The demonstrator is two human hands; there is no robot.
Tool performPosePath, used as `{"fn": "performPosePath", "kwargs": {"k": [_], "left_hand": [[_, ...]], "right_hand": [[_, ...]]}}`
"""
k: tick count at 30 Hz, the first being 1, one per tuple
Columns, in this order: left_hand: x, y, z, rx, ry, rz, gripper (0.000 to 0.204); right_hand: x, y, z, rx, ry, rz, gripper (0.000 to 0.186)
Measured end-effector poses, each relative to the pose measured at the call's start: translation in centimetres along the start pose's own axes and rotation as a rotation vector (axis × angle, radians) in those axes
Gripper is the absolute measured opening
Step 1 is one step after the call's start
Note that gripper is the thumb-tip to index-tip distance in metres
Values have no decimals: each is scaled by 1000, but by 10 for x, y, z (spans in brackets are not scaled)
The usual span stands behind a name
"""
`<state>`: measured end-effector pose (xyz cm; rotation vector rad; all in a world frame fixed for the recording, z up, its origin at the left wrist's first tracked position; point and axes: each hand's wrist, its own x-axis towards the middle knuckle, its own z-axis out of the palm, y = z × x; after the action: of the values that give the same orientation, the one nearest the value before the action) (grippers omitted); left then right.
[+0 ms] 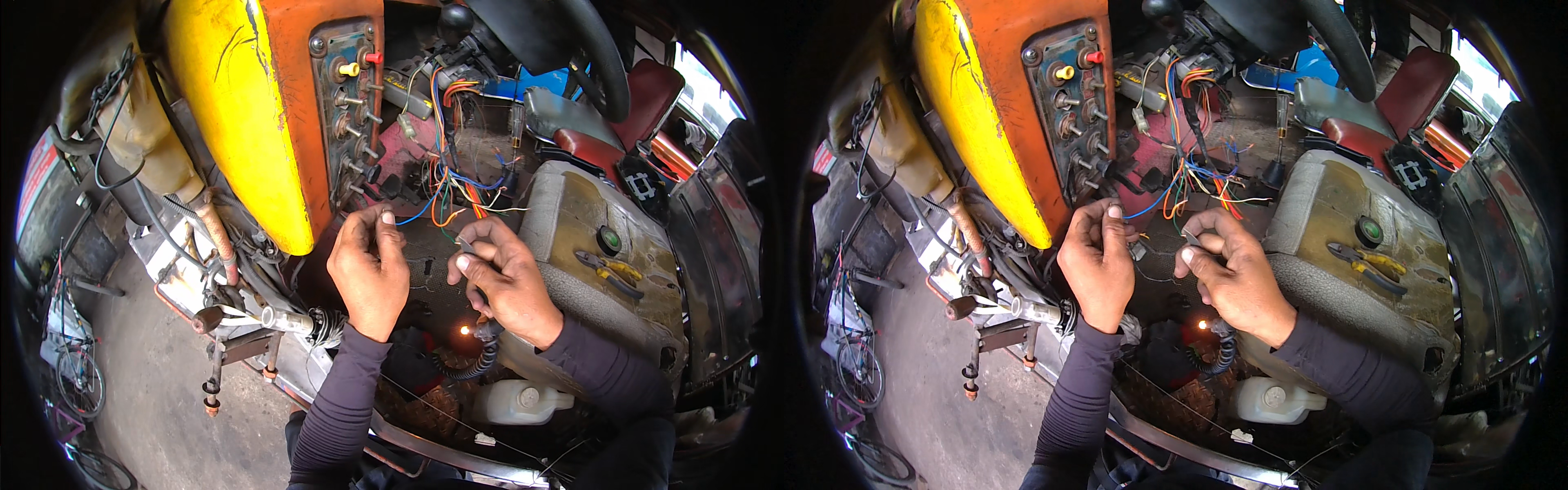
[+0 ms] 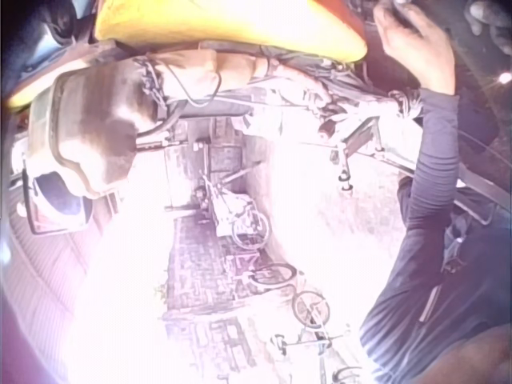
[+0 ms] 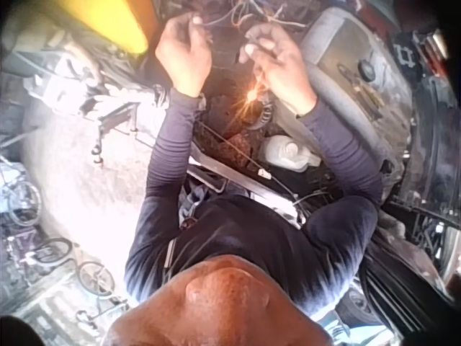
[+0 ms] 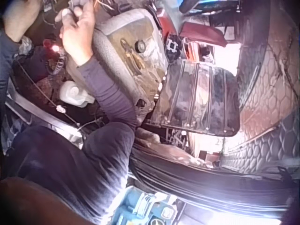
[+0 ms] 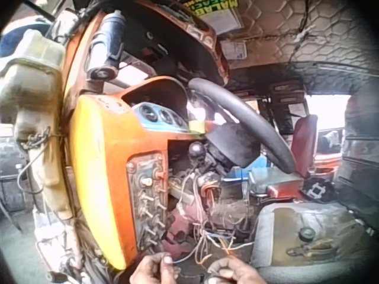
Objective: The person works on the exposed wiring under the dashboard of a three-wheeled vehicle. They strip wire ends, twist connections, and test circuits using a test light. The person also briefly opens the seat to access the battery area before returning to the wiring.
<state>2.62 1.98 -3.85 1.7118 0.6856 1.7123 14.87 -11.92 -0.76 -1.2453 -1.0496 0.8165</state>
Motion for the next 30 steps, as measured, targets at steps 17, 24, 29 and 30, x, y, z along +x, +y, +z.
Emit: {"fn": "performPosePath", "kwargs": {"k": [17, 24, 29, 30], "left_hand": [[3, 7, -4, -117, -60, -86, 16], [4, 6, -5, -117, -61, -89, 15], [4, 4, -4, -136, -56, -104, 13], [4, 4, -4, -135, -56, -110, 13]], "right_hand": [[1, 4, 0, -15, -13, -26, 21], [2, 8, 0, -50, -31, -51, 21], [2, 7, 0, -42, -18, -34, 21], [1, 6, 1, -34, -11, -25, 21]]}}
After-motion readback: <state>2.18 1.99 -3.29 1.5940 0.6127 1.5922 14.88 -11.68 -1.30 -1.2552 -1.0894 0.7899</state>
